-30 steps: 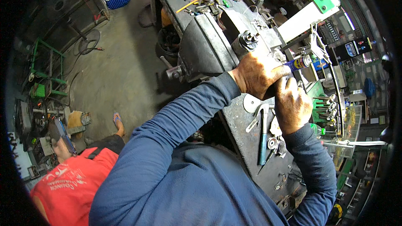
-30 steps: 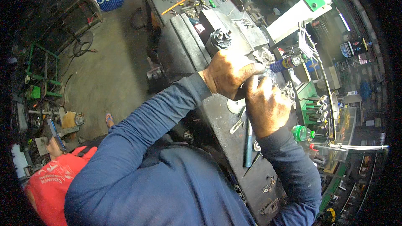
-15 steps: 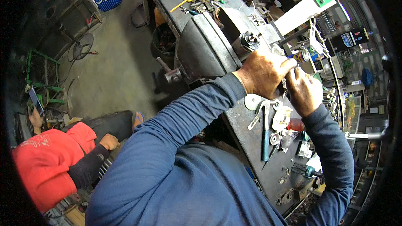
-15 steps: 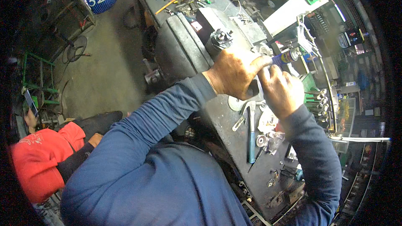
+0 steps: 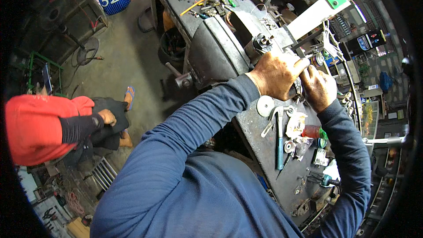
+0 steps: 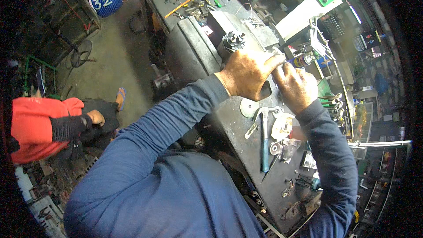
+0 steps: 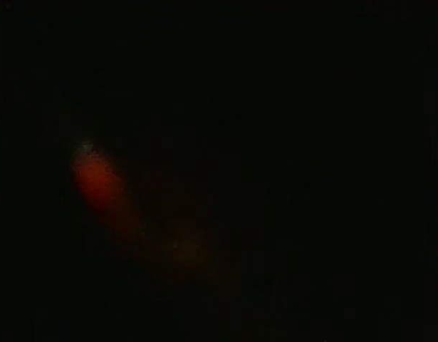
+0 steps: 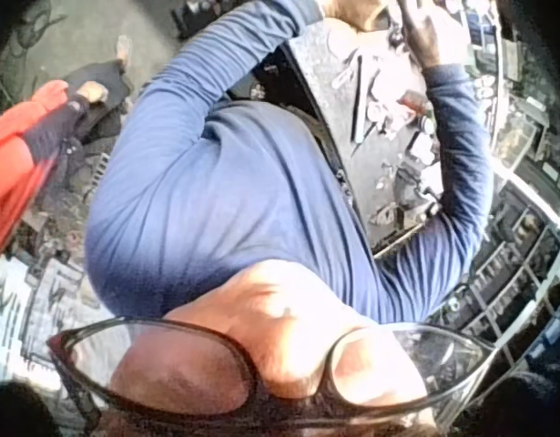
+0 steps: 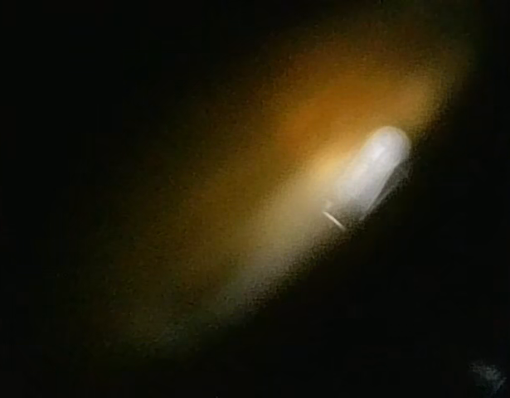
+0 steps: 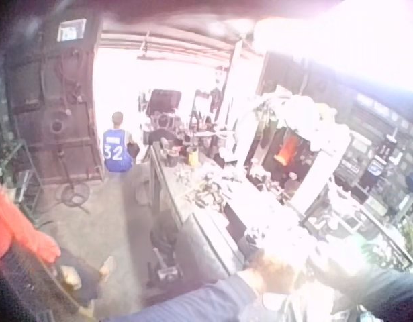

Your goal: The person uses a hammer and a screwdriver to strike and adjust a mechanical component clamped in a vise. They repeatedly tap the part, reposition it, and continue hammering while another person stands nearby.

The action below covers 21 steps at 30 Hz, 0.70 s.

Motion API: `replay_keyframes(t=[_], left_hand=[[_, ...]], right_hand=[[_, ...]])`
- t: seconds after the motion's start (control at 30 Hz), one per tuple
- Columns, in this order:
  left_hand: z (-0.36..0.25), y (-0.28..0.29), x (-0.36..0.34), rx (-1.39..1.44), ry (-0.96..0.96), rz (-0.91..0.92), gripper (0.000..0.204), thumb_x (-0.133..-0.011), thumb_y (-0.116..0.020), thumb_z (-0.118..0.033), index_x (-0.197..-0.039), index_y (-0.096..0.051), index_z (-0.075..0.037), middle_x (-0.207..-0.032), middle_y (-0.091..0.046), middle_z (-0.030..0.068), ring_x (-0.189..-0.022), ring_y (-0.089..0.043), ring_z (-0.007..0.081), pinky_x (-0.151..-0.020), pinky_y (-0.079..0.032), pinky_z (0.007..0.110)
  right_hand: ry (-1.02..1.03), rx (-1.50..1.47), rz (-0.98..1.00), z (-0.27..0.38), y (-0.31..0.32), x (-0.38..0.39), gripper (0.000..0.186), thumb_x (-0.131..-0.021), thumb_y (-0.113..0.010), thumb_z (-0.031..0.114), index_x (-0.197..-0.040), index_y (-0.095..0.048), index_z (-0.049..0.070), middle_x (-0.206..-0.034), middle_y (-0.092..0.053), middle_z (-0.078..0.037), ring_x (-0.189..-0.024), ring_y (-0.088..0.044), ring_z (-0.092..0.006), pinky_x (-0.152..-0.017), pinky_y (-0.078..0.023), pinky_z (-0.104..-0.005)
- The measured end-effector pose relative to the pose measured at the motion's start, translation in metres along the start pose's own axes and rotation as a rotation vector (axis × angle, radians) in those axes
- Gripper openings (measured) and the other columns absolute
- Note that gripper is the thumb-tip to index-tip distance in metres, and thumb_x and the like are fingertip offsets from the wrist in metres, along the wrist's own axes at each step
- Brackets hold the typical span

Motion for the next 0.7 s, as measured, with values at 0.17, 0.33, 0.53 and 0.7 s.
replay_keyframes(t=[0.17,0.33,0.53,0.7], left_hand=[[-0.004,0.008,0.012,0.059,-0.175,-0.050,0.064,-0.067,-0.080,-0.035,-0.125,-0.067,-0.011,-0.097,-0.075,0.0101,-0.083,-0.074,0.0276,-0.073,-0.057,0.042],[-0.002,0.023,0.021,0.194,-0.217,-0.095,0.058,-0.068,-0.080,-0.034,-0.120,-0.070,-0.012,-0.085,-0.074,0.0094,-0.078,-0.074,0.0293,-0.073,-0.057,0.041],[0.004,0.030,0.024,0.338,-0.202,-0.093,0.059,-0.067,-0.082,-0.032,-0.122,-0.069,-0.013,-0.087,-0.074,0.0096,-0.081,-0.074,0.0298,-0.071,-0.058,0.043],[0.006,0.031,0.008,0.268,-0.103,-0.044,0.071,-0.066,-0.083,-0.036,-0.131,-0.064,-0.015,-0.098,-0.075,0.0110,-0.082,-0.074,0.0315,-0.074,-0.059,0.044]], right_hand=[[-0.250,0.070,-0.053,0.036,0.021,0.012,0.027,-0.085,-0.065,0.016,-0.111,-0.066,0.010,-0.087,-0.065,-0.003,-0.069,-0.070,-0.0198,-0.057,-0.058,-0.0337],[-0.399,0.122,0.137,0.065,0.046,0.001,0.013,-0.090,-0.064,0.019,-0.101,-0.065,0.012,-0.084,-0.066,-0.004,-0.067,-0.073,-0.0196,-0.053,-0.058,-0.0334],[-0.340,0.228,0.237,0.074,0.059,-0.009,0.012,-0.090,-0.063,0.020,-0.101,-0.064,0.014,-0.080,-0.065,-0.003,-0.060,-0.071,-0.0177,-0.049,-0.057,-0.0336],[-0.113,0.033,0.169,0.030,0.049,-0.017,0.026,-0.086,-0.064,0.013,-0.112,-0.065,0.014,-0.088,-0.067,-0.006,-0.066,-0.071,-0.0194,-0.052,-0.057,-0.0349]])
Point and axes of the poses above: each hand's wrist, its own x-axis away from the middle knuckle, its own y-axis out of the back of the hand, z = x × y, the point moved 8 cm from there along -x, towards the middle knuckle
